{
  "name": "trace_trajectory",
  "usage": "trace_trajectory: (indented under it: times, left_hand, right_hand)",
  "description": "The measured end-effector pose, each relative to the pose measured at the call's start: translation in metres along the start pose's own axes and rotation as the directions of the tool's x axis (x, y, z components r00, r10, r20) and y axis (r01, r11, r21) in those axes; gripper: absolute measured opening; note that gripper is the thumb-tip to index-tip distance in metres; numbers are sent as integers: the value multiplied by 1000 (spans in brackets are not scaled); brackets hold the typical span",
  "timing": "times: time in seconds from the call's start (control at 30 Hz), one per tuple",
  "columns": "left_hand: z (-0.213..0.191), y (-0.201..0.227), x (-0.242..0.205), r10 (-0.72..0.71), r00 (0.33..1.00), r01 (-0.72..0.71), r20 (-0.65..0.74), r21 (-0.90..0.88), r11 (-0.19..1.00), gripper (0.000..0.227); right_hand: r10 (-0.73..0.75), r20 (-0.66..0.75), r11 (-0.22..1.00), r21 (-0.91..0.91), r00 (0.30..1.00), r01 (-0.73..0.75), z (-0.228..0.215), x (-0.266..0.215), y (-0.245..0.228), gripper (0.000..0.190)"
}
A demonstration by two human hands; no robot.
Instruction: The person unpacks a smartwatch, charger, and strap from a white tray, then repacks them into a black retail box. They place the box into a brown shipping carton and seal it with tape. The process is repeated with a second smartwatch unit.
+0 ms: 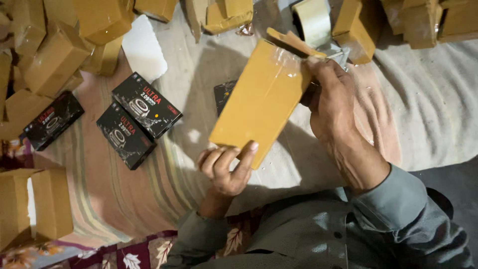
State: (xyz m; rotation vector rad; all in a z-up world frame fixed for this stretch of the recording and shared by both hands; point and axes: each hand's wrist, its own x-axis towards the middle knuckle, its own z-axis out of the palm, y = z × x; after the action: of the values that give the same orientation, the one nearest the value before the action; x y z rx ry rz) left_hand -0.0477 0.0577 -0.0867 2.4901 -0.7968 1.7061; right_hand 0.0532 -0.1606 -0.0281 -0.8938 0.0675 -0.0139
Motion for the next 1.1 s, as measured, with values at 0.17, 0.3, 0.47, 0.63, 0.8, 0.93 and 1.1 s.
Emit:
trace_trajectory:
  times: [0.17, 0.3, 0.47, 0.63, 0.8, 0.93, 1.1]
  left_hand:
    - [-4, 5, 53, -140, 977, 205, 162, -523, 827, 70]
    - [-7, -6, 90, -350, 868, 495, 353, -546, 676, 72]
    - [6, 8, 114, -514, 704, 668, 490, -703, 244, 63]
    - [0, 8, 120, -422, 860, 493, 287, -679, 544, 35]
    - [-14, -7, 127, -426, 885, 443, 186, -616, 652, 37]
    - [-5, -6, 125, -419, 903, 406, 91, -502, 764, 31]
    - [2, 11, 105, -447, 890, 441, 93, -430, 788, 27]
  right_hand:
    - [-236, -19, 972, 13, 972, 236, -13, -2, 11, 18]
    - [-296, 27, 953, -54, 955, 297, -5, -18, 19, 20]
    - [-347, 53, 931, -100, 936, 351, 11, -29, 9, 36]
    - [-189, -12, 982, -14, 982, 189, 16, -43, -7, 34]
    - [-168, 60, 985, 41, 984, 166, 33, -46, -6, 28]
    - [-213, 152, 941, -235, 965, 245, 29, -46, -12, 24]
    - [-284, 338, 498, -748, 897, 439, 15, -54, -22, 54]
